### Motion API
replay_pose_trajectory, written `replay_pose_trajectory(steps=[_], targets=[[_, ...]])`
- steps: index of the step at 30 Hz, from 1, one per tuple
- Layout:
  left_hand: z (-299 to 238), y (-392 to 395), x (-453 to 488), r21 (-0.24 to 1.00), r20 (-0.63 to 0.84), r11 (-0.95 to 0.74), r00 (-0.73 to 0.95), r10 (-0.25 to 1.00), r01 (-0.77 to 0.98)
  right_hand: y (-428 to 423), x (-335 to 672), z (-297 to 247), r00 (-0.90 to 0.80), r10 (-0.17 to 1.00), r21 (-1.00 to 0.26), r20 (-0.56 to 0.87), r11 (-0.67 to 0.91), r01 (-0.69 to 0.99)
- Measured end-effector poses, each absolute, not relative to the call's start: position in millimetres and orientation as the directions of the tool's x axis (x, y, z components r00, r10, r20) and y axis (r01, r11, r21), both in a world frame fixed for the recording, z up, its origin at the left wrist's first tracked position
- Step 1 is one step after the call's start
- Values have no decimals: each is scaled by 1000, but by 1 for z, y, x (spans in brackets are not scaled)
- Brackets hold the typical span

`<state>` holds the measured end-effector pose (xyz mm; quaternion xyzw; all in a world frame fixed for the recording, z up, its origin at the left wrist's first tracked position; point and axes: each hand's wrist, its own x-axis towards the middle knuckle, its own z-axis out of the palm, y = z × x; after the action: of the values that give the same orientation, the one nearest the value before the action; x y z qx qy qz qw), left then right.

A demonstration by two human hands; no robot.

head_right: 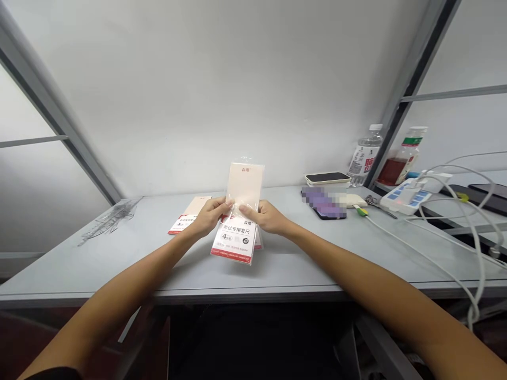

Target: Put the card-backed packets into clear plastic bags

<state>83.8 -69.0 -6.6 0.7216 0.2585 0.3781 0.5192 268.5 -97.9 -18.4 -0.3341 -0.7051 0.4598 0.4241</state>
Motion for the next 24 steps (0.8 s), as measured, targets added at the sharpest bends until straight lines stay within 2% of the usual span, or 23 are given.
replay_pose_trajectory(steps=[12,24], targets=[[-5,-67,81,970,206,-241,643,737,-35,-97,271,-18,-374,877,-932,300,354,81],[-7,-64,81,949,215,-313,652,727,37,-98,271,-18,-416,873,-950,257,306,55]])
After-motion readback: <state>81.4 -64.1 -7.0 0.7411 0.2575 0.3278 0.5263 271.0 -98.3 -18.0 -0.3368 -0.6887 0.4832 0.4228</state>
